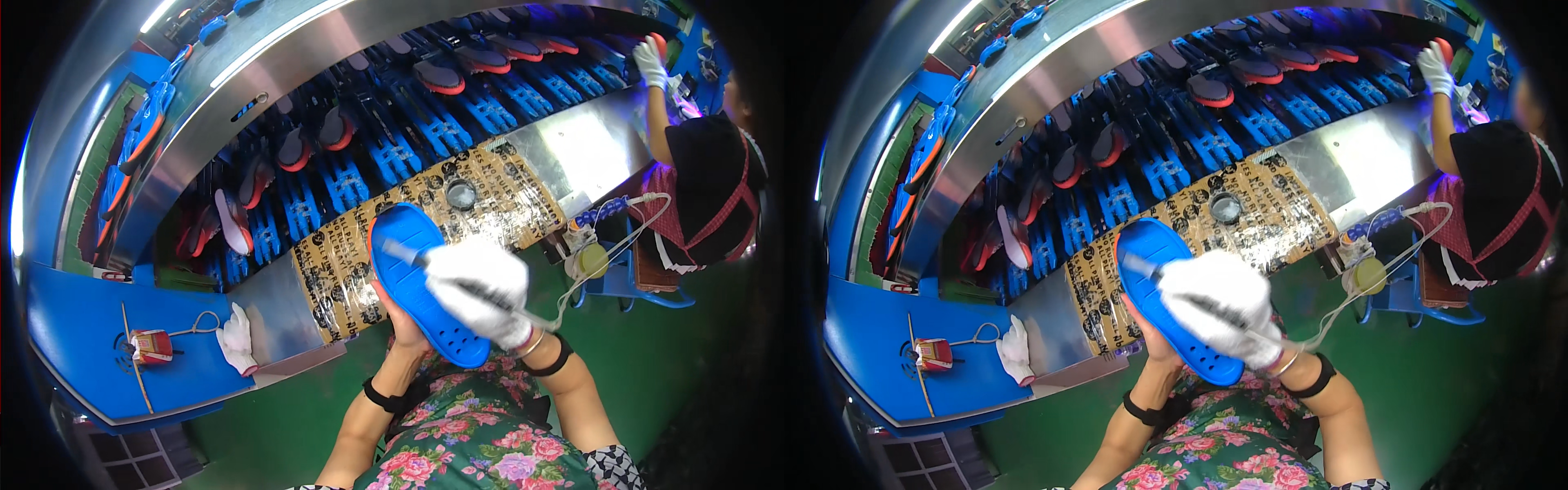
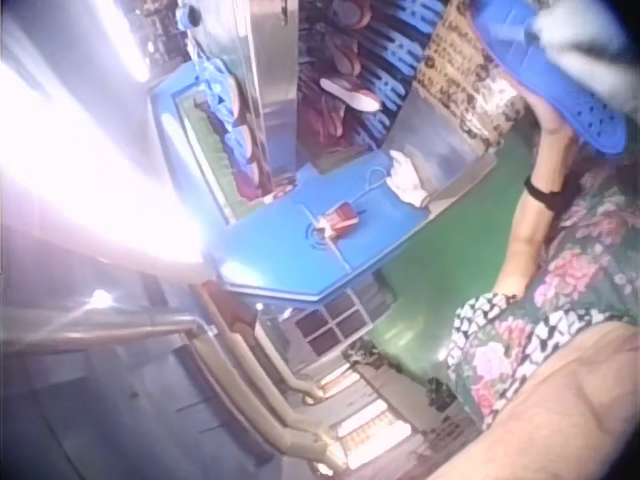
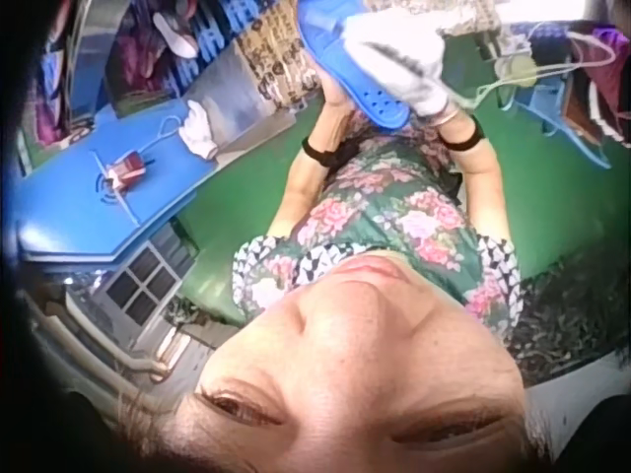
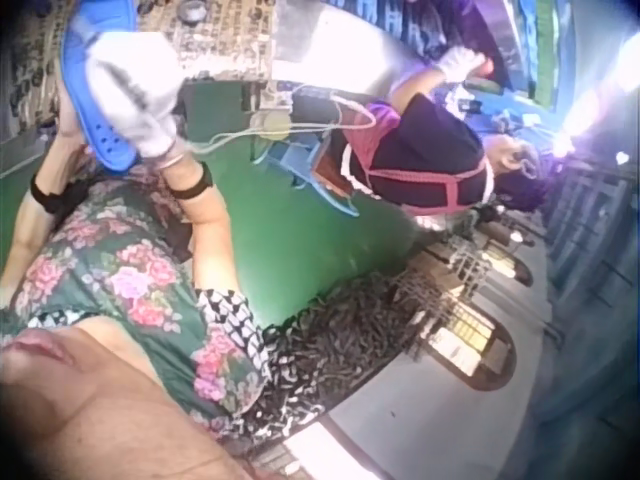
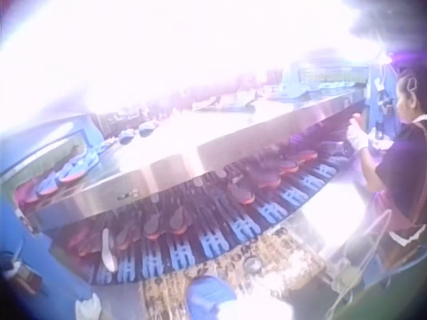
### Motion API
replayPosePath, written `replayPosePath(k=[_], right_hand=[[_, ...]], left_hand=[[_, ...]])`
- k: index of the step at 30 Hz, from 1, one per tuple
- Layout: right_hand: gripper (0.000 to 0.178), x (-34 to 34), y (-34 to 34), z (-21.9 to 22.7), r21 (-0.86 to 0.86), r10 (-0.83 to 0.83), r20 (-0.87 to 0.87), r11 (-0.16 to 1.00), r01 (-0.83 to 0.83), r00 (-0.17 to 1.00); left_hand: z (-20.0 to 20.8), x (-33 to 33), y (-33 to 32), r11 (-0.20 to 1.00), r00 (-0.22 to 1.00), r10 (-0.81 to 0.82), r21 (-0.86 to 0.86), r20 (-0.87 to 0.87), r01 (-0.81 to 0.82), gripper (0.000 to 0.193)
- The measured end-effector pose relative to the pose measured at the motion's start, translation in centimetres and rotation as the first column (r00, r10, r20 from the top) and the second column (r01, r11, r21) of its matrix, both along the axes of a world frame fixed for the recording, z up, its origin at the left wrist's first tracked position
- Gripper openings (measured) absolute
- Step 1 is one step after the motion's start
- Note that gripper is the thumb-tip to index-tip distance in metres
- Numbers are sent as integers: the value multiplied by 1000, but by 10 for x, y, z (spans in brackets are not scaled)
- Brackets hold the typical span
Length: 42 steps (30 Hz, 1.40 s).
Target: Apply adhesive to blue shoe soles using a brush in a factory assembly line setting.
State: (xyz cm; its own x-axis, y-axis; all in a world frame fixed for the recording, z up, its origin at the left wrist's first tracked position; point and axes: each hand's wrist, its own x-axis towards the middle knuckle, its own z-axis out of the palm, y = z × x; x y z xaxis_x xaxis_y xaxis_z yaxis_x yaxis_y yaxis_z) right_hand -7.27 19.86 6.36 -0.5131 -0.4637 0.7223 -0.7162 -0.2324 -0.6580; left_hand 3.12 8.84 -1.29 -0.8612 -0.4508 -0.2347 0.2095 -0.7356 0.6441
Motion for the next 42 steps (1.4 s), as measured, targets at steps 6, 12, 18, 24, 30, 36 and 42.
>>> replayPosePath(k=[6, 12, 18, 24, 30, 36, 42], right_hand=[[28, 8, -11, -4, 8, -11, -218, 1000, 13, 976], [24, -10, 0, 1, 2, 29, 37, 1000, -29, 999], [26, 24, -1, -14, 56, 211, -76, 977, -207, 975], [25, 15, 5, -17, 62, 110, -175, 993, -100, 978], [27, 8, 10, -25, -11, 278, 112, 961, -278, 954], [23, 38, 3, -35, 58, 208, 12, 976, -209, 978], [24, 21, 9, -33, 35, 149, 10, 988, -149, 989]], left_hand=[[-12, 2, -18, 997, 997, -81, -18, 14, 81, 97], [0, -6, -27, 991, 999, -12, -136, -32, 7, 102], [-52, 8, -48, 959, 931, -144, 183, -335, 215, 108], [2, 2, -30, 995, 997, -4, -100, 71, 11, 113], [-23, 3, -53, 946, 898, -275, 71, -342, 317, 118], [-20, -4, -60, 931, 892, -339, 30, -300, 364, 120], [-13, -9, -69, 933, 841, -319, 9, -437, 359, 115]])
